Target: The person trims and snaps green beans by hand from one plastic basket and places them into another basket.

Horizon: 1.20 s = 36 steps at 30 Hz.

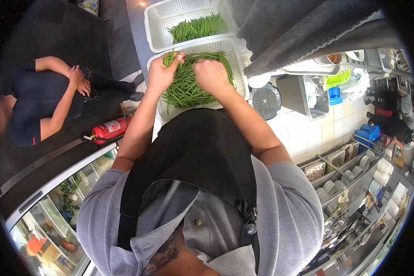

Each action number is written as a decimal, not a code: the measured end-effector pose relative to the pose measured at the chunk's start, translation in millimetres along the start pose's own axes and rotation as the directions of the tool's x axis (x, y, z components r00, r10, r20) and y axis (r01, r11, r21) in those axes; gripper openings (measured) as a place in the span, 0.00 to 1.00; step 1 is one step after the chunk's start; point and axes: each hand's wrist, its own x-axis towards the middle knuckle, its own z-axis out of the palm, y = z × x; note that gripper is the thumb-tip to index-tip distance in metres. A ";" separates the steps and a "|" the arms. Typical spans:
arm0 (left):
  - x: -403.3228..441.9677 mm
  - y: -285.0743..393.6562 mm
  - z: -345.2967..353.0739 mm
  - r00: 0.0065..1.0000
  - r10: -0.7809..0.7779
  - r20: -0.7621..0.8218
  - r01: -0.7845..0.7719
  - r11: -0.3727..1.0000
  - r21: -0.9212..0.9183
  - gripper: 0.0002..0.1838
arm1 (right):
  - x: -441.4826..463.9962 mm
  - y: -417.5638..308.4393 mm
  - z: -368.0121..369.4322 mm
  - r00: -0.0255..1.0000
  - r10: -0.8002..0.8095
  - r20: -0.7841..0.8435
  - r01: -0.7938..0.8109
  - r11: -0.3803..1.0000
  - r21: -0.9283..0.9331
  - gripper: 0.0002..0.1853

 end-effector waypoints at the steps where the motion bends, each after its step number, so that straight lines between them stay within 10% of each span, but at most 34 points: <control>1: -1.1 -2.7 -2.2 0.999 -0.024 -0.047 0.021 0.998 -0.059 0.11 | 1.0 1.8 2.4 0.980 0.138 0.144 -0.130 0.989 -0.064 0.07; 4: 0.4 -4.5 -17.0 0.989 -0.146 -0.040 0.140 0.982 -0.129 0.12 | 3.6 8.8 16.0 0.865 0.347 0.363 -0.294 0.936 -0.195 0.12; 12: 0.6 -21.3 -51.6 0.920 -0.289 0.264 0.385 0.550 -0.741 0.11 | -5.8 -21.9 75.5 0.830 -0.030 0.556 -0.044 0.992 0.119 0.12; 22: -7.2 -15.7 -59.7 0.896 -0.303 0.323 0.417 0.331 -0.846 0.18 | -4.2 5.5 34.0 0.997 0.037 0.068 -0.062 0.908 0.414 0.11; 26: -3.4 4.4 -56.5 0.851 -0.378 0.365 0.476 0.259 -0.840 0.17 | -3.4 19.4 9.6 0.983 0.082 0.162 -0.158 0.826 0.541 0.10; 32: 5.9 -22.9 -46.4 0.868 -0.236 0.437 0.497 0.423 -0.758 0.15 | -1.9 47.9 7.9 0.851 0.283 0.442 -0.521 0.561 0.643 0.10; 34: 3.6 -14.6 -40.3 0.867 -0.306 0.393 0.497 0.474 -0.727 0.16 | -8.5 62.8 23.5 0.985 0.125 0.118 -0.163 0.894 0.418 0.10; 36: 3.2 -14.7 -38.6 0.858 -0.332 0.391 0.512 0.608 -0.606 0.17 | -12.8 65.9 28.1 0.967 0.091 0.238 -0.182 0.901 0.394 0.10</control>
